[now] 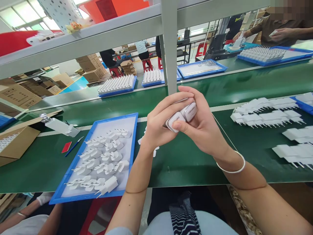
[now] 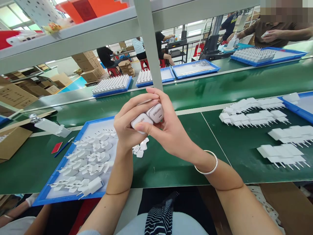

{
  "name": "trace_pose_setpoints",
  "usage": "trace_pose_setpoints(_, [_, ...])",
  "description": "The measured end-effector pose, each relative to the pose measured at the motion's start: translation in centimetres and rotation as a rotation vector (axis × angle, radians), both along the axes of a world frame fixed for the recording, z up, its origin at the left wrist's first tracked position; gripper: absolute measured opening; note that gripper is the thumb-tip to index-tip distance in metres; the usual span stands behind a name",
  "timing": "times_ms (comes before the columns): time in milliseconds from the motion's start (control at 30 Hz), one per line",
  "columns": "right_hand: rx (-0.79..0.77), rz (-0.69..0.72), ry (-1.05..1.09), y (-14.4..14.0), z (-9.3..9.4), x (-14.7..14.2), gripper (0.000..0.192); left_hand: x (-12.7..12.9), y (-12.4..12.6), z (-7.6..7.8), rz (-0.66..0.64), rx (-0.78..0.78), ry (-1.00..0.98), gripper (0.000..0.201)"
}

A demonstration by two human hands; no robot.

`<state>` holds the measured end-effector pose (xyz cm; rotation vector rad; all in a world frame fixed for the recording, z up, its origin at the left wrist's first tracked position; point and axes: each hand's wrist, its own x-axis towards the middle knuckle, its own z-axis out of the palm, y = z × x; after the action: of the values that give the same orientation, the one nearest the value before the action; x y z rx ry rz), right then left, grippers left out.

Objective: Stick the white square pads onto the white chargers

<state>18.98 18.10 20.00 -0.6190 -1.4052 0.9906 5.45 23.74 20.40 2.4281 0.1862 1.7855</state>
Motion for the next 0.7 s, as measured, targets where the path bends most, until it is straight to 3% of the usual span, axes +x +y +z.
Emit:
trace_pose_setpoints(300, [-0.126,0.293,0.025,-0.3,0.6,1.3,0.054,-0.4,0.5,0.4,-0.063,-0.063,-0.002,0.037])
trace_pose_setpoints(533, [-0.141,0.261,-0.011,-0.5,0.6,1.3,0.065,-0.3,0.4,0.2,-0.066,-0.106,-0.013,0.033])
trace_pose_setpoints(700, [-0.064,0.108,-0.062,-0.6,0.3,0.7,0.067,-0.4,0.2,0.3,-0.059,-0.103,0.007,0.031])
